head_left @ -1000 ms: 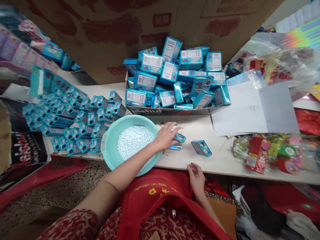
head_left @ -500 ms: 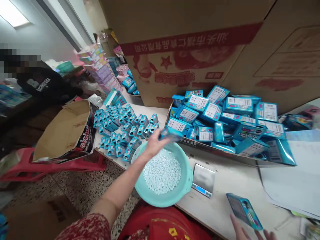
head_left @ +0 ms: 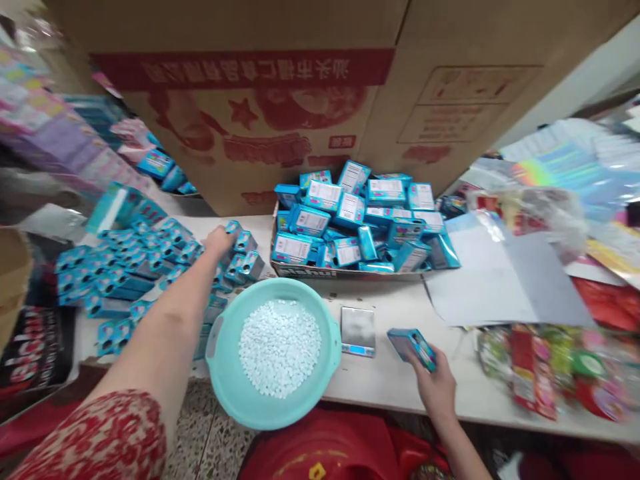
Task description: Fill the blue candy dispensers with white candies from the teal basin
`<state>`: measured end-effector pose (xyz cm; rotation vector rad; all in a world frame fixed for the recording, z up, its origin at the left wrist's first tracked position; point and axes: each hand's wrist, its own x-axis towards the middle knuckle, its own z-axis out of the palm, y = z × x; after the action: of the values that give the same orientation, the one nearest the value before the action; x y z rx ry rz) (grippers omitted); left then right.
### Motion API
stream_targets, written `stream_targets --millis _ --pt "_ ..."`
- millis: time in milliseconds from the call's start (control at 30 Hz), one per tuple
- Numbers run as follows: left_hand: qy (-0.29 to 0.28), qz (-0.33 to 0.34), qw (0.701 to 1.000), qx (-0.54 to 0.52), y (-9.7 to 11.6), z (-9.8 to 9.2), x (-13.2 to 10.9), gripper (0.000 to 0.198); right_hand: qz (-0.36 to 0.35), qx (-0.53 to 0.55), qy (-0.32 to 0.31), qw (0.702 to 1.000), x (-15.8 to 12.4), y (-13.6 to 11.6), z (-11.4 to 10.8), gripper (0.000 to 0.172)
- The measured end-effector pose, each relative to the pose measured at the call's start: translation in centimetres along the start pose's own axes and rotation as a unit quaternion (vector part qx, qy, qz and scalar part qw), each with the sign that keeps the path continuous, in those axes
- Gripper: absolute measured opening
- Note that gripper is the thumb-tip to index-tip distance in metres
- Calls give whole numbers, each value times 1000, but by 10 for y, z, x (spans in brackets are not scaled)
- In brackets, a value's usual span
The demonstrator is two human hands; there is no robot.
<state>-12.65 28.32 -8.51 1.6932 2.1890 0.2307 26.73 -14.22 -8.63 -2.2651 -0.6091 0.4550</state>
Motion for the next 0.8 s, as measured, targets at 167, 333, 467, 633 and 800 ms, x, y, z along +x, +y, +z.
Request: stream_targets --millis 167,333,467,633,800 --pt "150 117 977 -102 -10 -1 -30 24 -125 34 -94 987 0 -29 38 50" --pt "188 224 944 -151 -16 32 -174 20 -192 28 -166 967 4 -27 69 46" --pt "-58 331 935 -110 -1 99 -281 27 -222 37 -102 969 -5 -19 59 62" --pt "-190 305 933 -17 22 138 -316 36 -156 55 -52 985 -56 -18 37 40" --pt "-270 390 878 59 -4 111 -325 34 39 140 -466 872 -115 -28 71 45"
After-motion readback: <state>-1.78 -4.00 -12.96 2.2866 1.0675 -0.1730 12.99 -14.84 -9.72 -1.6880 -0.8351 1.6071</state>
